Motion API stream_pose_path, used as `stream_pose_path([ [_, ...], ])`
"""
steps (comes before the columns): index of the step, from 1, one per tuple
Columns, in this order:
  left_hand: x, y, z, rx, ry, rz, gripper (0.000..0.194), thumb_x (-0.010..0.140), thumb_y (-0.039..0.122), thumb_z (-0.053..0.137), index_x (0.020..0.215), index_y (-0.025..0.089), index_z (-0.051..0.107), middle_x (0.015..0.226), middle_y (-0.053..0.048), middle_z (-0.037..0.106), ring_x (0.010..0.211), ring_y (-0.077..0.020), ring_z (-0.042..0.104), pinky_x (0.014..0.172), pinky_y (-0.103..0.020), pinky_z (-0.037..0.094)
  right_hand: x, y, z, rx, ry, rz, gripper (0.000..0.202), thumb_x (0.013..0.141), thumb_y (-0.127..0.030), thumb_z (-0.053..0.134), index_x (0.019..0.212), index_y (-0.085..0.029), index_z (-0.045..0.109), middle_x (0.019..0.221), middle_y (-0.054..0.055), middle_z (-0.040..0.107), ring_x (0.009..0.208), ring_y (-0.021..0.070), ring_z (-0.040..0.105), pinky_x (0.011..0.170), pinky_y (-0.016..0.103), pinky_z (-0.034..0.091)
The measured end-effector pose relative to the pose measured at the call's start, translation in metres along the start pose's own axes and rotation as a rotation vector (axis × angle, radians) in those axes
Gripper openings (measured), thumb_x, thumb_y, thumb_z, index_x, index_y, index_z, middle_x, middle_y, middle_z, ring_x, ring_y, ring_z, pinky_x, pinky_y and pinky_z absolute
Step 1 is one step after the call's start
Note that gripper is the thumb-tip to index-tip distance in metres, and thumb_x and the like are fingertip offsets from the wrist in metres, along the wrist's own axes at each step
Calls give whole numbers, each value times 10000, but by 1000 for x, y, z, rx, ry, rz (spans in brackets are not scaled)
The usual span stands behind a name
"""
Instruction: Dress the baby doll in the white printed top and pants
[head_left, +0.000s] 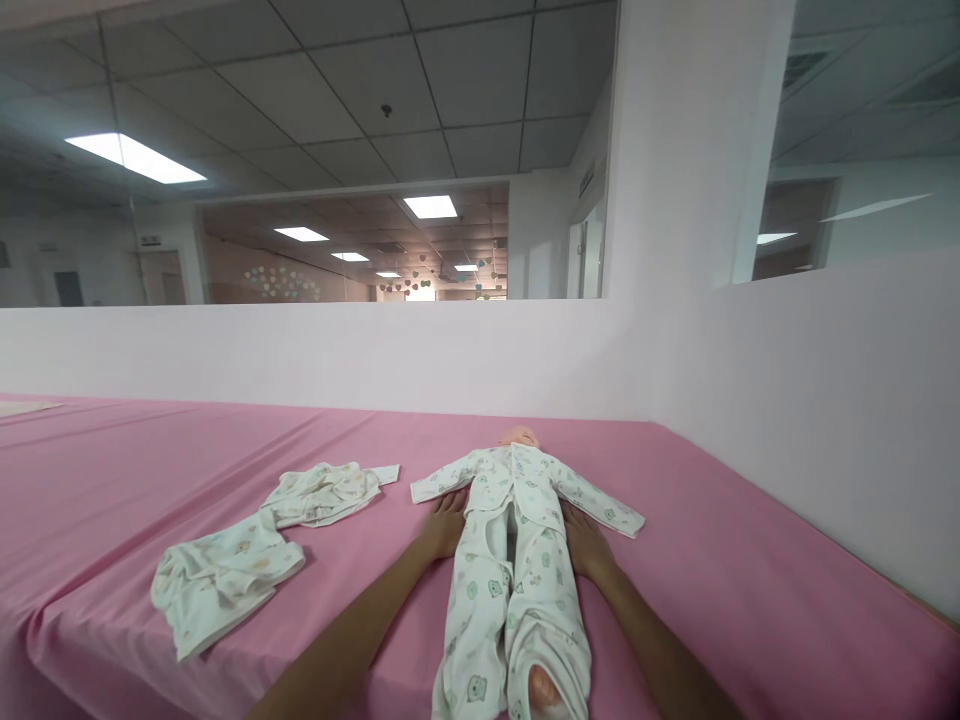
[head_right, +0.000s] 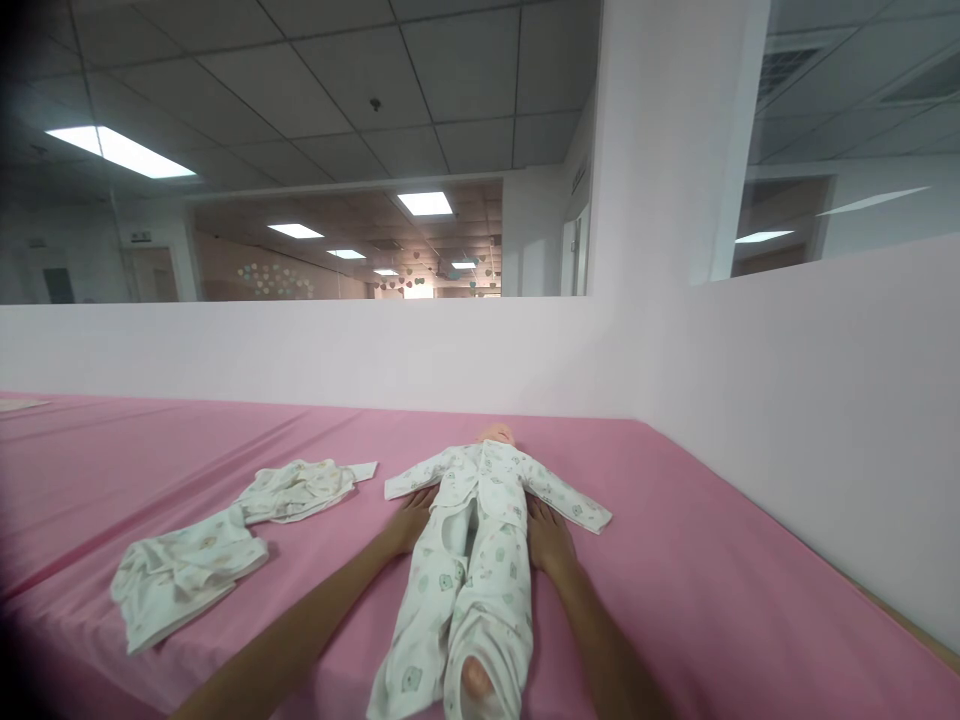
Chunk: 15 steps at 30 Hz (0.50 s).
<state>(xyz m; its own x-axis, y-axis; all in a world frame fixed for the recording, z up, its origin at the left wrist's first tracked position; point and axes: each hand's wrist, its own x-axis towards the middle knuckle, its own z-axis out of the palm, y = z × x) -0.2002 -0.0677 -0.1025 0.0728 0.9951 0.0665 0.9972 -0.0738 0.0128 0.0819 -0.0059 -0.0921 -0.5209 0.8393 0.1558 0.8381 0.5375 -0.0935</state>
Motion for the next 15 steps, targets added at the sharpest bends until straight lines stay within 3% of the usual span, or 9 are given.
stream_pose_path([
  [15,1,-1,3,6,17,5,778,937,582,377,1589,185,225,1656,-94,101,1509,-338,115,1211,-469,140,-1,-1,-2,1,10,-12,677,948,-345,357,1576,-135,214,1601,96,284,1480,280,263,1197,408,210],
])
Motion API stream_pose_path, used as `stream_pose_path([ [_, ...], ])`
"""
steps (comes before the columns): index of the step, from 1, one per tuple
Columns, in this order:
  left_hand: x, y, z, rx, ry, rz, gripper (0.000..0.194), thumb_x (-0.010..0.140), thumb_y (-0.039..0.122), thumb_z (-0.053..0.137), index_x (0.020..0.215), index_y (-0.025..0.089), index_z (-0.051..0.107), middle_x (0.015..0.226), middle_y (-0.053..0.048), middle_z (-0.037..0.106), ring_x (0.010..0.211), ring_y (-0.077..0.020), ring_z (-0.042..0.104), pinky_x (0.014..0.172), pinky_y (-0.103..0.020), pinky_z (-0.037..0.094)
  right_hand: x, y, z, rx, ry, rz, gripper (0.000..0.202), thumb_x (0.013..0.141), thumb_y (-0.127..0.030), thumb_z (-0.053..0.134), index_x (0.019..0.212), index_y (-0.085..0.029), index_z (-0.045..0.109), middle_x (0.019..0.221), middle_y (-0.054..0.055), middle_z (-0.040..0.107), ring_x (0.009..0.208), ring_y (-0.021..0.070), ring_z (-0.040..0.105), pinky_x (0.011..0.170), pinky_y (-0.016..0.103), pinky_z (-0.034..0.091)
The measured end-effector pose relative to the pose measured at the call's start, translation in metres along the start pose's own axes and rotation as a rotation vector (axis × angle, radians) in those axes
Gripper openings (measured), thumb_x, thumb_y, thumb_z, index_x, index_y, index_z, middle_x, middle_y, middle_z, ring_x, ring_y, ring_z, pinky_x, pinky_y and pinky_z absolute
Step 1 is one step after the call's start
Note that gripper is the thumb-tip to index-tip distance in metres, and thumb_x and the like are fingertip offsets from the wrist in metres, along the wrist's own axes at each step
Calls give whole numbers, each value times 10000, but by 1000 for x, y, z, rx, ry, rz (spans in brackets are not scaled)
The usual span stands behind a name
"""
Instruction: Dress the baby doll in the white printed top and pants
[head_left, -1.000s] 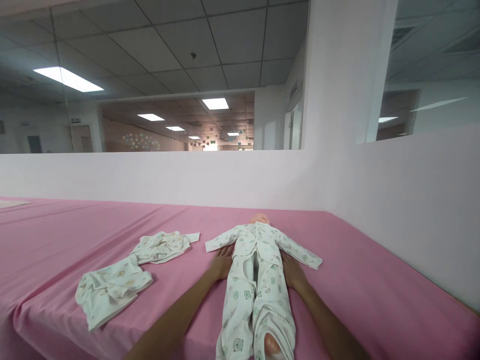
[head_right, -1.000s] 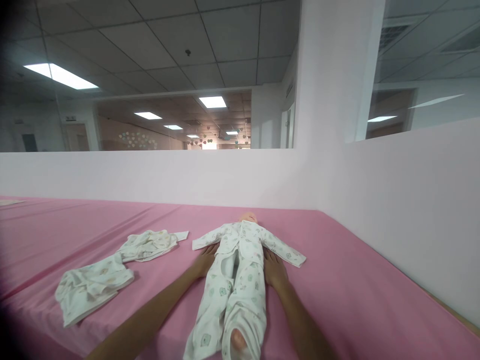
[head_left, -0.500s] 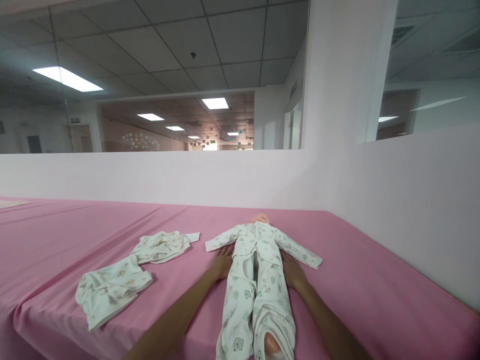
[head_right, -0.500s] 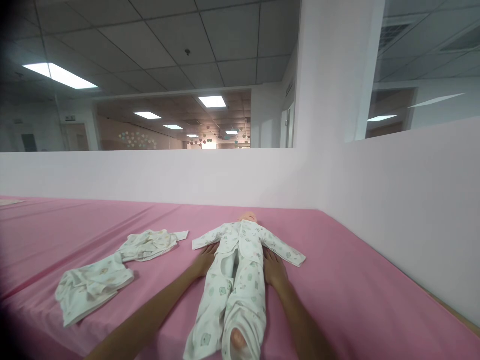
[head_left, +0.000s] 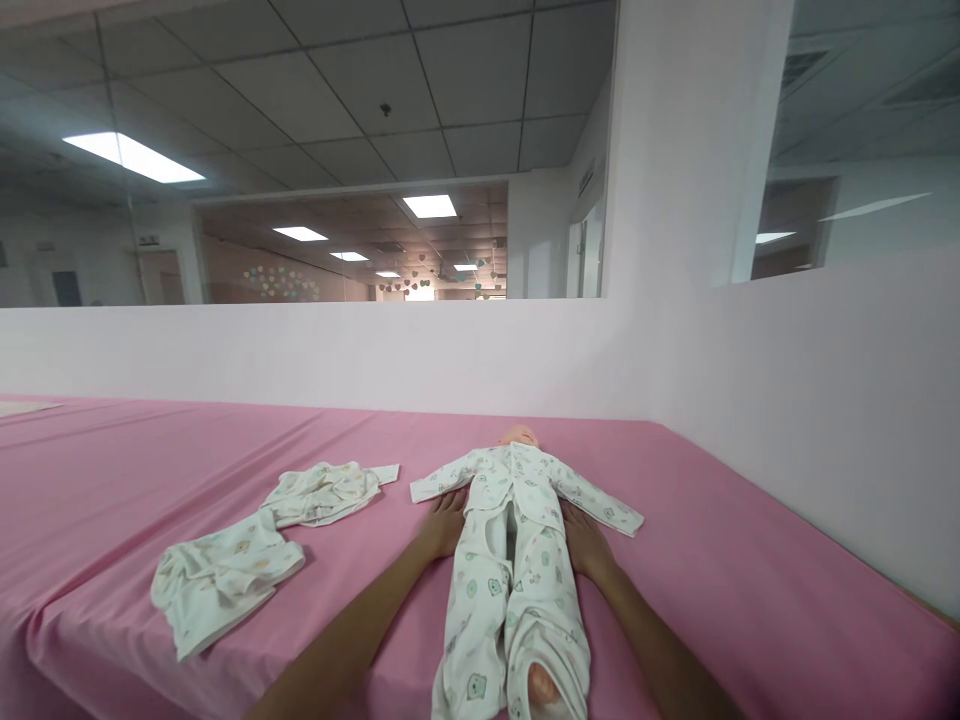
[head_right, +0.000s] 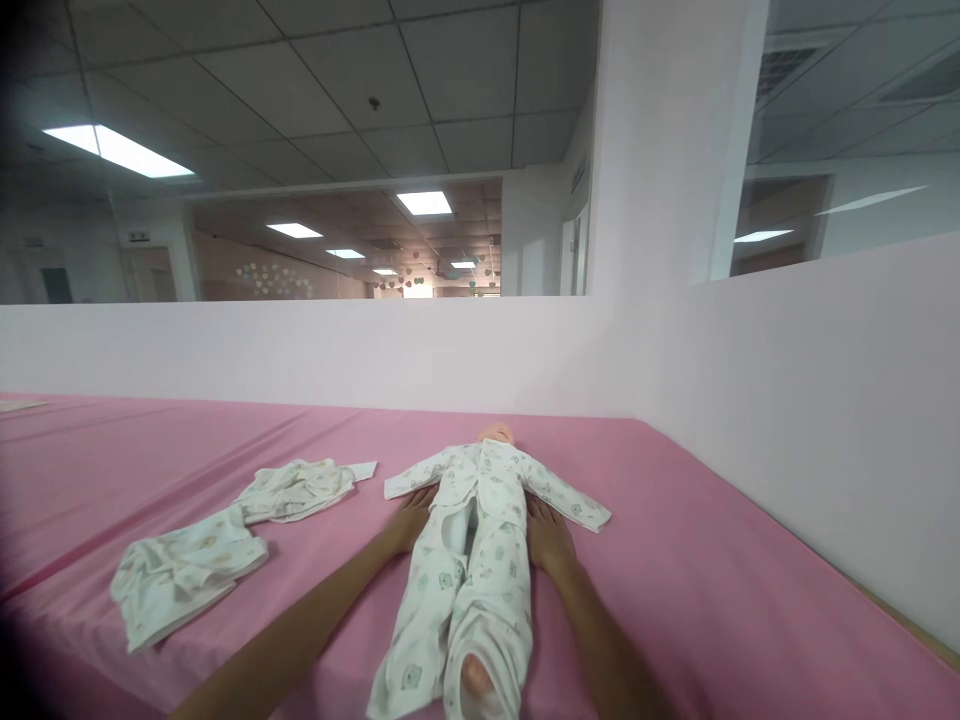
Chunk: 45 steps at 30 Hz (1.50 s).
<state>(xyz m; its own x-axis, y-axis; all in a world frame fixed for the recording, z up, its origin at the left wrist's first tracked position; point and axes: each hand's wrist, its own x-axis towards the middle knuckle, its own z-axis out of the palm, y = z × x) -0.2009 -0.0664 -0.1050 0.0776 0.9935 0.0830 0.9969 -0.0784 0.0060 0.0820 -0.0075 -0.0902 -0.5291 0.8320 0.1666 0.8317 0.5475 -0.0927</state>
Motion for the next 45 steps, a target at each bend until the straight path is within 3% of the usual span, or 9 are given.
stream_pose_path([
  [12,-1,2,-3,-3,-5,-2,770,945,563,363,1590,167,219,1654,-98,95,1511,-331,113,1211,-467,142,0,0,0,-11,-1,-3,647,966,-314,293,1571,-100,211,1598,117,291,1480,274,265,1185,404,234],
  [18,-1,1,-4,-24,-2,6,775,933,571,392,1585,177,244,1655,-97,99,1507,-341,123,1211,-474,139,1,0,1,-9,-9,-3,708,937,-356,391,1574,-112,203,1607,116,265,1488,278,240,1193,408,218],
  [27,-1,1,-2,-29,4,2,781,929,573,405,1583,177,247,1654,-103,107,1507,-337,127,1214,-468,134,0,-1,-2,-39,-38,6,680,951,-329,368,1575,-115,203,1617,120,241,1489,278,235,1192,407,214],
  [45,2,-2,3,-18,1,0,778,934,598,377,1587,199,237,1657,-82,107,1507,-341,121,1211,-470,138,2,2,4,5,11,10,646,968,-351,325,1574,-149,230,1598,85,308,1485,252,252,1197,378,202],
])
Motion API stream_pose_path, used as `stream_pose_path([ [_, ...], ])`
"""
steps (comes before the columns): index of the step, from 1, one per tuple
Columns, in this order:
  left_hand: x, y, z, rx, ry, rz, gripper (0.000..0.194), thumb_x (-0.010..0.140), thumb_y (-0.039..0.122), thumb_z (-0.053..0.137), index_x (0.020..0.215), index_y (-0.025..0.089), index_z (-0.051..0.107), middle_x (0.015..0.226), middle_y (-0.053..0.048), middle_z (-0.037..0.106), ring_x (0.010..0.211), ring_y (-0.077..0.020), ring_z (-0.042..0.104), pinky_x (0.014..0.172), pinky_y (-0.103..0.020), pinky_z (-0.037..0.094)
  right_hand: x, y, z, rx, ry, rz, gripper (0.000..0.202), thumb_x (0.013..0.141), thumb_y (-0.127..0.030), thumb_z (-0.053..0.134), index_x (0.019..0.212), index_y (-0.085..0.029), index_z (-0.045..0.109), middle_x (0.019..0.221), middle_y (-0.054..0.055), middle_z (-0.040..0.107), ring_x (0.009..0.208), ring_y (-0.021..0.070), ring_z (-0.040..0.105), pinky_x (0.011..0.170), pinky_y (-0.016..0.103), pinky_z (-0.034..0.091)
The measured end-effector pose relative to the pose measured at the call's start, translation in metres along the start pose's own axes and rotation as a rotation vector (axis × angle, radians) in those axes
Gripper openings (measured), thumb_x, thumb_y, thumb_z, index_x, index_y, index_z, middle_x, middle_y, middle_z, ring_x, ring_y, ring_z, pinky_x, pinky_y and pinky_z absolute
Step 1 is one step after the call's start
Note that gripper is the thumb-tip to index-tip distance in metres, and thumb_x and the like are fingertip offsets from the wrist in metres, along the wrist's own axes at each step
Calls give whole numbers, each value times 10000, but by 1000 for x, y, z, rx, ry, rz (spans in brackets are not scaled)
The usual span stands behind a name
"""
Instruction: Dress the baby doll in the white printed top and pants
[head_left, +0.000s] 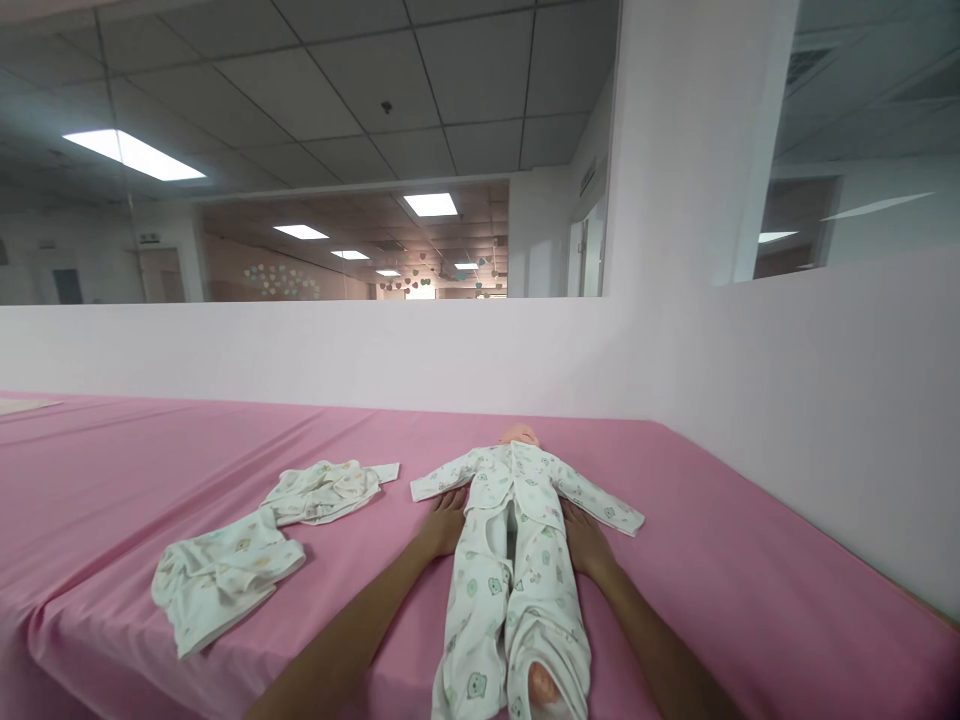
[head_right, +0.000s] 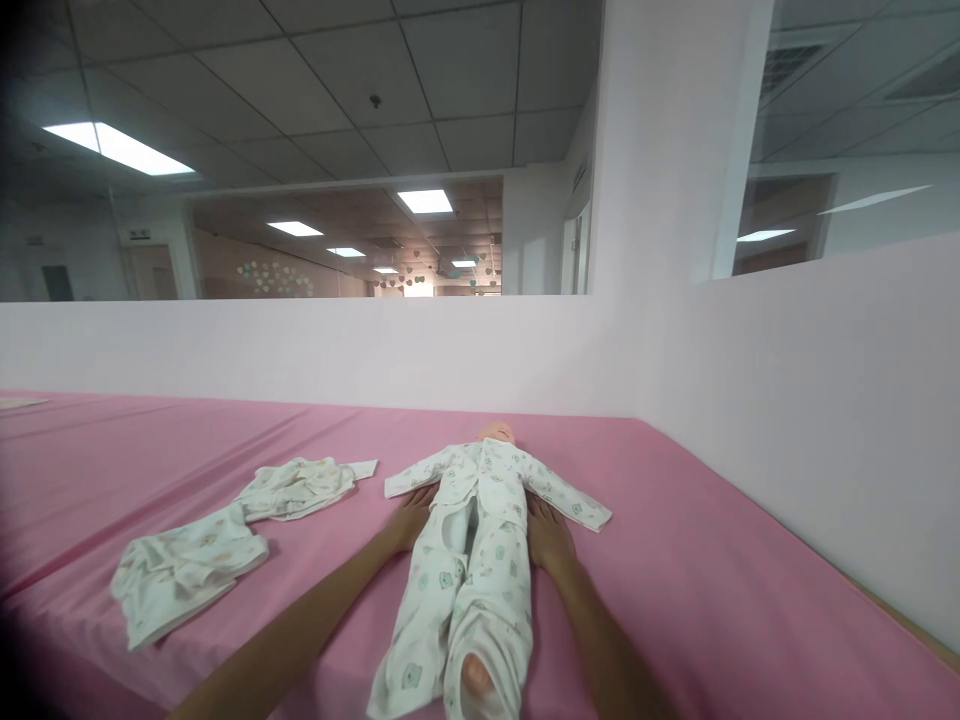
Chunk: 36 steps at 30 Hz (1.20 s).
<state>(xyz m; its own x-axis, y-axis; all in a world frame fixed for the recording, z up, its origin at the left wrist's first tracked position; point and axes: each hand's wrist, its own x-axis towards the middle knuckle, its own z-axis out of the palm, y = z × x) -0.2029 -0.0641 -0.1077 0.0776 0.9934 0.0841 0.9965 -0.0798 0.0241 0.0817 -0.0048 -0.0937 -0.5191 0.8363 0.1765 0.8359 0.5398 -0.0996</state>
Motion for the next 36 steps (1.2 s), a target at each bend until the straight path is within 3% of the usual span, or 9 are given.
stream_pose_path([
  [36,2,-2,3,4,12,8,777,928,586,393,1588,210,232,1655,-78,117,1509,-337,112,1206,-480,142,-2,-1,-1,6,12,-18,656,955,-353,341,1567,-135,253,1598,92,307,1479,259,268,1191,381,216],
])
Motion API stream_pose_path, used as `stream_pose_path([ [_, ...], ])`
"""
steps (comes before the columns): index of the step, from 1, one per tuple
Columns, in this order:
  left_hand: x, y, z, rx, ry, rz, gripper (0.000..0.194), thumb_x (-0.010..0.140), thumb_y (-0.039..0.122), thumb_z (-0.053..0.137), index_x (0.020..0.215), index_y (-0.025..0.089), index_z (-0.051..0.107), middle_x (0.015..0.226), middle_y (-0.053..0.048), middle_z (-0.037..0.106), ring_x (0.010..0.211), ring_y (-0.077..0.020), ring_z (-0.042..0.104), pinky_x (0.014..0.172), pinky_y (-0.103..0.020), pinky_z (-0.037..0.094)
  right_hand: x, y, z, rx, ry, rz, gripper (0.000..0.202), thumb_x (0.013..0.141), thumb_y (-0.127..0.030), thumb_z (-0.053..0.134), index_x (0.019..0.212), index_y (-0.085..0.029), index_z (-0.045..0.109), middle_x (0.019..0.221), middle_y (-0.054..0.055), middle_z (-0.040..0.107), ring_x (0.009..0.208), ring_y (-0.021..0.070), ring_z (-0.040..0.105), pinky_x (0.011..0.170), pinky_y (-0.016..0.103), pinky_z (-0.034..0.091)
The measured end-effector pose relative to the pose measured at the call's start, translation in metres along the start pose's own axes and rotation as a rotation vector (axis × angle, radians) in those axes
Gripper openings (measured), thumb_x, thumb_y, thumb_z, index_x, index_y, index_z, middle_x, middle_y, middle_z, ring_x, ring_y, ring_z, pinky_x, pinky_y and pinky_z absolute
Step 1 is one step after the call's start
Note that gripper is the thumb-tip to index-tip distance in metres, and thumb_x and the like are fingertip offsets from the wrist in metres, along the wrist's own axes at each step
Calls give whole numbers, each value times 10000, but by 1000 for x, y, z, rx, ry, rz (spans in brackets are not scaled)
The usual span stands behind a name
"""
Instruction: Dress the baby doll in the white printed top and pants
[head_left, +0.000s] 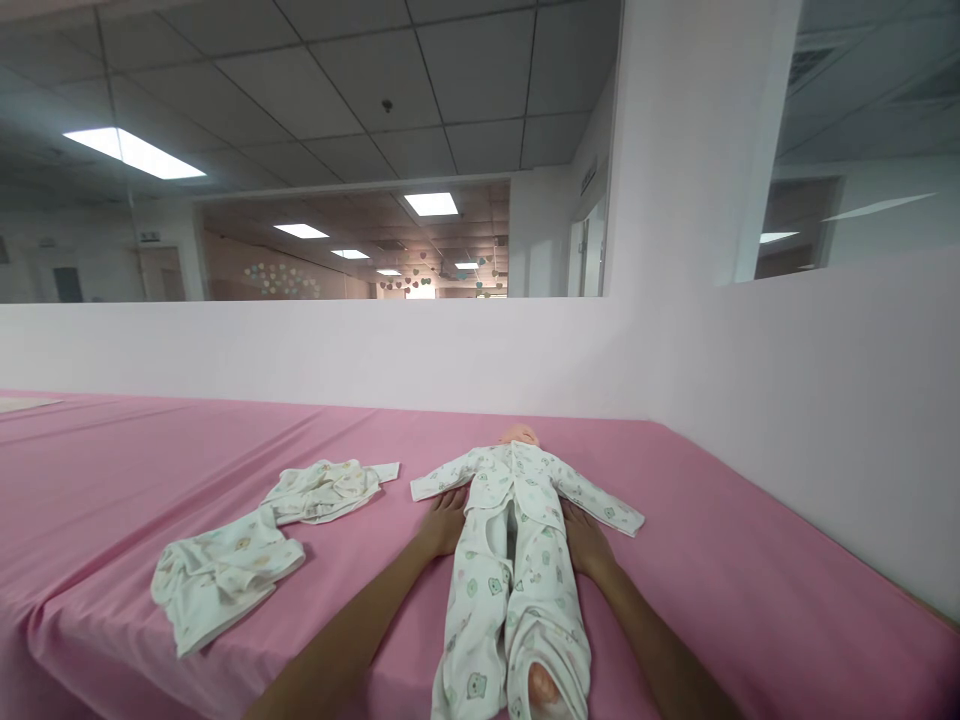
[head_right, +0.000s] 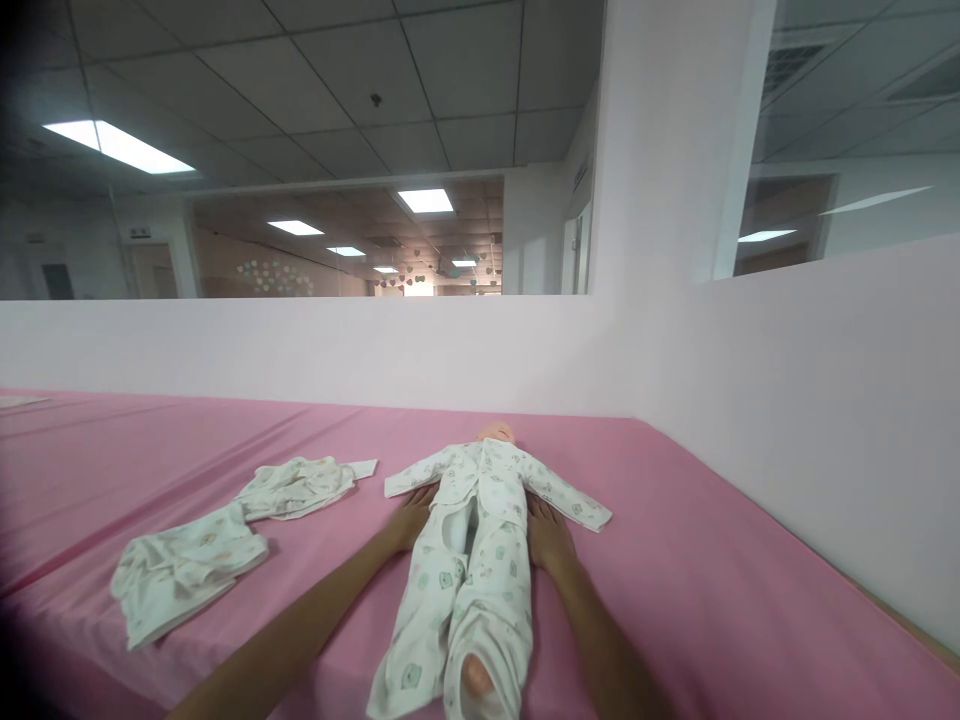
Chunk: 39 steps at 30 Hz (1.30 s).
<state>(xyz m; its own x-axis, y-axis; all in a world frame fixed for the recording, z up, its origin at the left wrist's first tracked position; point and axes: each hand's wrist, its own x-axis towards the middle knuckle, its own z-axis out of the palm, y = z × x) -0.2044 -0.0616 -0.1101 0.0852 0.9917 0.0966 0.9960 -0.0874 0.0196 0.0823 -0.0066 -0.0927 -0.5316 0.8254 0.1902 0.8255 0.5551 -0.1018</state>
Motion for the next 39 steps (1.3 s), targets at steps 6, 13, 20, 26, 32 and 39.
stream_pose_path([
  [6,0,0,-1,-9,1,-3,763,934,568,392,1588,206,237,1656,-74,117,1510,-336,108,1213,-470,126,0,-1,-2,-34,-19,0,641,963,-320,315,1570,-129,237,1598,91,310,1477,259,271,1191,386,226],
  [13,-1,1,-2,-11,-9,-7,754,940,552,390,1589,204,229,1657,-75,108,1513,-327,104,1218,-460,113,1,0,0,-35,-15,6,628,969,-294,315,1567,-115,243,1603,107,291,1479,269,266,1190,399,229],
  [20,-2,1,-3,-5,-2,-1,737,947,547,381,1588,212,237,1655,-68,123,1514,-324,94,1219,-464,113,3,1,-1,-56,-23,-1,629,969,-310,322,1567,-128,250,1594,101,317,1480,259,264,1187,381,228],
  [26,-2,3,-5,-5,-20,-15,756,943,555,384,1589,191,231,1656,-81,115,1510,-338,110,1220,-460,115,3,1,2,-29,-20,3,660,964,-342,351,1575,-130,216,1602,94,299,1485,264,248,1193,398,216],
  [32,-2,3,-6,-12,-24,-14,755,944,559,374,1587,188,238,1656,-84,111,1510,-343,107,1213,-472,133,3,1,1,-26,-18,7,658,957,-331,347,1574,-133,228,1597,100,306,1480,268,261,1190,398,214],
  [39,-3,3,-6,-14,-12,-8,746,941,534,391,1584,184,248,1654,-85,119,1510,-341,106,1214,-470,133,3,3,4,-18,-27,17,685,954,-365,381,1580,-151,204,1599,99,307,1484,264,252,1191,385,208],
])
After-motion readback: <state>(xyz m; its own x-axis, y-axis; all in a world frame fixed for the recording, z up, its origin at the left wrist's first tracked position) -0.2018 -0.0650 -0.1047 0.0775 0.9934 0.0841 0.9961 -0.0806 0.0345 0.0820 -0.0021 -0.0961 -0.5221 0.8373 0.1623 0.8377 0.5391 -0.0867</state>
